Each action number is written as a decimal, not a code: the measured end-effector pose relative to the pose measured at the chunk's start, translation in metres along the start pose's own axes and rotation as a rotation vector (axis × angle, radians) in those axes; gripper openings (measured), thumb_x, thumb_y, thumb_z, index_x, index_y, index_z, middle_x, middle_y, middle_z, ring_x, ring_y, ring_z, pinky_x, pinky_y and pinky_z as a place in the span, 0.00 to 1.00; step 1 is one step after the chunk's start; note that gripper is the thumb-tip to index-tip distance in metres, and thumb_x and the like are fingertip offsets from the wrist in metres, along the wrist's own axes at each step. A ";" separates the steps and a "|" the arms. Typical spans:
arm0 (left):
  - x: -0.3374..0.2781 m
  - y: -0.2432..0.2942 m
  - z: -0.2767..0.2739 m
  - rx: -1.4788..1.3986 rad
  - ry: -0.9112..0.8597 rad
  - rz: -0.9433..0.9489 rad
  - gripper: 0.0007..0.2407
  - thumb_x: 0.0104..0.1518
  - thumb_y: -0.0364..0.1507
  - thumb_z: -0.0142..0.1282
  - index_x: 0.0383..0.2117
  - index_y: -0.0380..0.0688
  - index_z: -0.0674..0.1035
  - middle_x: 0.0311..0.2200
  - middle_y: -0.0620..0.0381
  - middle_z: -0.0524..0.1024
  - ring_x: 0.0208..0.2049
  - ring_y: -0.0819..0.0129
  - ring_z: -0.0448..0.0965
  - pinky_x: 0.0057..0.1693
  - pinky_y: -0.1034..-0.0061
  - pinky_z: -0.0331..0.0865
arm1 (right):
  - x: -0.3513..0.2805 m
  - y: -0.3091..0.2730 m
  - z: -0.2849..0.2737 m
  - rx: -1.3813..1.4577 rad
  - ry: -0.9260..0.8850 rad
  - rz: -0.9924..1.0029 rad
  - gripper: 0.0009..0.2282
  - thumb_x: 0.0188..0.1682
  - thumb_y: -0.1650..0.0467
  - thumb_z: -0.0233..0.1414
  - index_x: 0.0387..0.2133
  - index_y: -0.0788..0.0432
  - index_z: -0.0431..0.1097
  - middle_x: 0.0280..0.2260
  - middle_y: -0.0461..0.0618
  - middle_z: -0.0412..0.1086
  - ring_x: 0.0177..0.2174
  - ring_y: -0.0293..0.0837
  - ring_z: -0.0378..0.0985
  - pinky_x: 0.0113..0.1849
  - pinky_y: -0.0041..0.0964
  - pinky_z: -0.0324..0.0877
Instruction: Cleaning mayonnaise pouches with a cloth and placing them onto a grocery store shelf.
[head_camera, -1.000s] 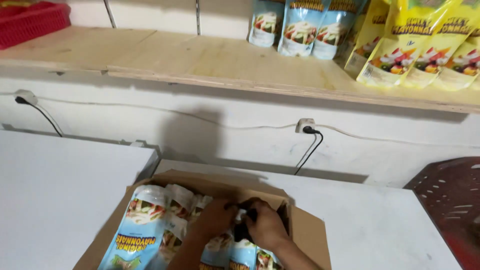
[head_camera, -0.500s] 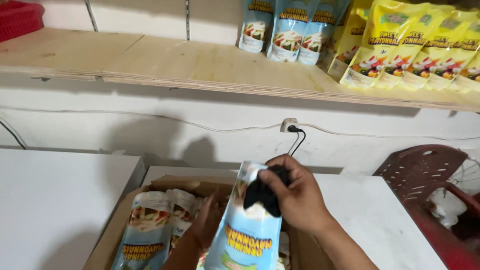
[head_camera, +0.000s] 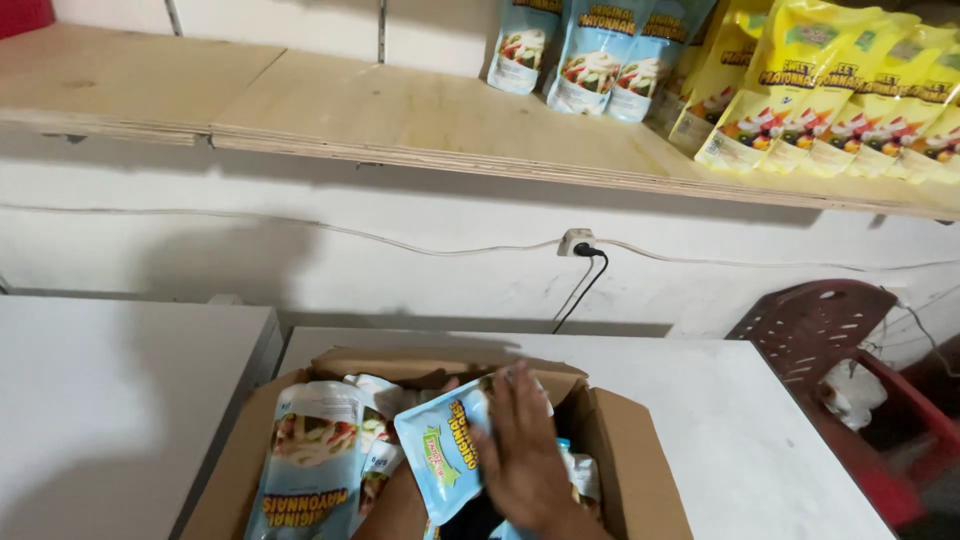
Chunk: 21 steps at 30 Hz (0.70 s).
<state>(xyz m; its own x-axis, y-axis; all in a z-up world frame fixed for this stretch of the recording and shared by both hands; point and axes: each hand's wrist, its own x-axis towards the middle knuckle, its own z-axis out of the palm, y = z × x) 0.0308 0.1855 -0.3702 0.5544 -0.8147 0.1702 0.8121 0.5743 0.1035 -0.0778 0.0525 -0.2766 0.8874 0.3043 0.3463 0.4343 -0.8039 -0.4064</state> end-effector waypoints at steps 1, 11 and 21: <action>0.004 0.001 -0.006 -0.028 -0.009 -0.003 0.28 0.63 0.49 0.49 0.59 0.38 0.72 0.54 0.41 0.76 0.53 0.48 0.78 0.63 0.56 0.70 | 0.010 0.005 -0.009 -0.125 0.122 0.088 0.35 0.58 0.54 0.39 0.71 0.65 0.41 0.72 0.72 0.34 0.71 0.67 0.36 0.67 0.59 0.37; 0.012 0.031 -0.043 -0.117 -0.178 0.029 0.26 0.68 0.49 0.46 0.60 0.39 0.71 0.54 0.42 0.75 0.54 0.49 0.77 0.64 0.58 0.69 | -0.033 -0.034 0.063 -0.137 0.295 0.175 0.39 0.45 0.57 0.56 0.68 0.53 0.45 0.67 0.77 0.33 0.63 0.80 0.38 0.58 0.63 0.49; 0.002 0.025 -0.085 -0.165 -0.346 0.068 0.22 0.73 0.47 0.41 0.54 0.41 0.74 0.48 0.48 0.77 0.51 0.56 0.79 0.62 0.66 0.72 | 0.010 -0.055 -0.077 0.655 0.416 0.351 0.18 0.46 0.82 0.52 0.49 0.59 0.74 0.52 0.57 0.71 0.48 0.52 0.78 0.51 0.39 0.71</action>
<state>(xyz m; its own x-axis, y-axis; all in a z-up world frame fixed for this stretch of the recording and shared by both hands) 0.0674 0.1915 -0.4502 0.5367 -0.6838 0.4943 0.8096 0.5824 -0.0732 -0.1046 0.0604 -0.1854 0.9141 -0.2230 0.3388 0.2598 -0.3193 -0.9113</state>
